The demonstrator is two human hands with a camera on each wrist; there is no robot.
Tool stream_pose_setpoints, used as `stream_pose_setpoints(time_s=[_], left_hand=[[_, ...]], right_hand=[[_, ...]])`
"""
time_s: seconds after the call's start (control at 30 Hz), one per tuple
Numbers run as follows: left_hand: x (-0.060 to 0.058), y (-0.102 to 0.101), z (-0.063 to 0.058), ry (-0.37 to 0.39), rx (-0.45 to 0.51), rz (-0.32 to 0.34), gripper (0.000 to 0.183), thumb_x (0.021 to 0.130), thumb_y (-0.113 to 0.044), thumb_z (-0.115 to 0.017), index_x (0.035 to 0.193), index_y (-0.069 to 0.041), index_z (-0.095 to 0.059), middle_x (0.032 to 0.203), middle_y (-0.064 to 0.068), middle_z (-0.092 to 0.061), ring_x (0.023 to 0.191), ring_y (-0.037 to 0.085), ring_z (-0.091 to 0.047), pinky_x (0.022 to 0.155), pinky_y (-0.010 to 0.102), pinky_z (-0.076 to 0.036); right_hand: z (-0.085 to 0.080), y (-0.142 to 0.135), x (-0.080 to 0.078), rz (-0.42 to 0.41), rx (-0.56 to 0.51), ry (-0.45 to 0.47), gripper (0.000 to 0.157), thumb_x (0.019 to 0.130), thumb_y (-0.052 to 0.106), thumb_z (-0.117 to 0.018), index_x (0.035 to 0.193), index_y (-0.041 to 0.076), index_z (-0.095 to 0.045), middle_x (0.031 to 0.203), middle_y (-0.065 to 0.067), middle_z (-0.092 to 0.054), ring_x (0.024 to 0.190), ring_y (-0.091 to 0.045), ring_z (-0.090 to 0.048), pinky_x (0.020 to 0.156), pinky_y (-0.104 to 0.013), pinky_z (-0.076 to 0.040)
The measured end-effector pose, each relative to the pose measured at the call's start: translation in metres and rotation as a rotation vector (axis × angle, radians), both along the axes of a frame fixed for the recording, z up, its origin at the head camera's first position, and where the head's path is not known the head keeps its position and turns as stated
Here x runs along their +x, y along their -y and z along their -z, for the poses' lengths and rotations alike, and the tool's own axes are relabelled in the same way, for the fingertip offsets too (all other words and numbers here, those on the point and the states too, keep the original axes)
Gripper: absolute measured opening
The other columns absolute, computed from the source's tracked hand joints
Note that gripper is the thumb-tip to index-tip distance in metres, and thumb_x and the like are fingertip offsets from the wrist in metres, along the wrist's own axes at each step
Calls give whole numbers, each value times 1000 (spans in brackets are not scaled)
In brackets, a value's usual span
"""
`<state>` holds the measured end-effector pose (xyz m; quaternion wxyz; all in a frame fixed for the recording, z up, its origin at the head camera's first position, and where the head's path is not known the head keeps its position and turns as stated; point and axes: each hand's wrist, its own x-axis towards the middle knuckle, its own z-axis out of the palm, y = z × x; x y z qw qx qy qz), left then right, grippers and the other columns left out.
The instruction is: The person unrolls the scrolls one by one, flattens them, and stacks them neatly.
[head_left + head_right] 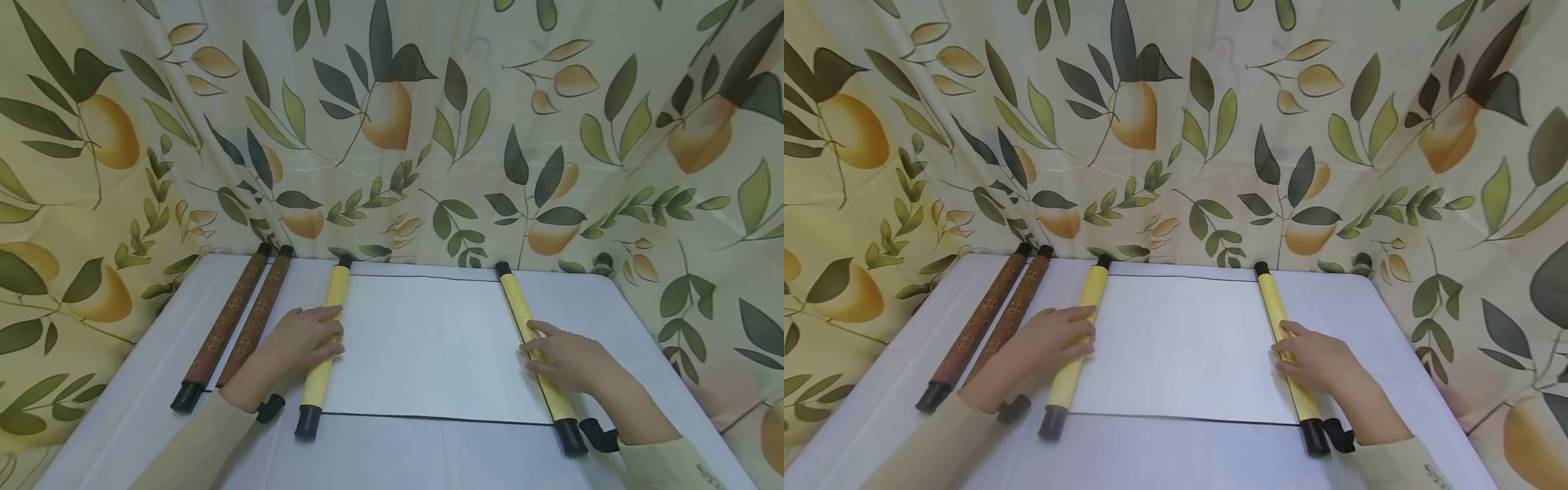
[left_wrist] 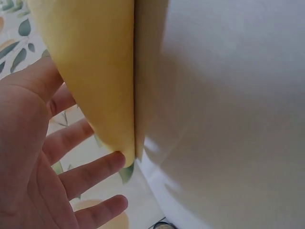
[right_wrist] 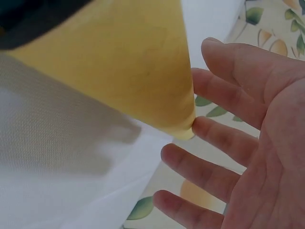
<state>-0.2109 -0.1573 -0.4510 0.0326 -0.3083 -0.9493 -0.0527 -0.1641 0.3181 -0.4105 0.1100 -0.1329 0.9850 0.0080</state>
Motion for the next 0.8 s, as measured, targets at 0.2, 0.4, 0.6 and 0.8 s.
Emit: stream_pose_setpoints(time_s=[0.2, 0.4, 0.6, 0.8], left_hand=[[-1, 0, 0, -24, -7, -8, 20, 96, -39, -63, 109, -25, -71, 147, 8, -53, 126, 30, -58, 96, 58, -47], [1, 1, -4, -19, 0, 0, 16, 98, -31, -61, 102, -27, -76, 147, 10, -52, 126, 31, -58, 95, 58, -47], [2, 4, -5, -30, 3, 5, 14, 95, -34, -66, 98, -24, -74, 143, 12, -56, 120, 32, -62, 94, 56, -49], [1, 8, -1, -43, -13, -6, 19, 94, -38, -66, 104, -24, -74, 144, 10, -54, 115, 30, -64, 93, 52, -51]], right_hand=[[0, -2, 1, 11, -8, -1, 37, 88, 39, -73, 117, 17, -74, 150, -22, -45, 124, -49, -54, 88, -64, -48], [-1, -3, 0, 17, 1, 1, 39, 89, 39, -72, 119, 15, -72, 148, -20, -48, 127, -48, -51, 90, -65, -46], [-3, -5, 0, 37, 48, 13, 45, 89, 42, -72, 127, 17, -69, 147, -24, -46, 121, -49, -55, 85, -64, -49], [-2, -8, 1, 42, 64, 17, 43, 89, 42, -72, 124, 17, -71, 146, -25, -46, 120, -49, -56, 84, -64, -50]])
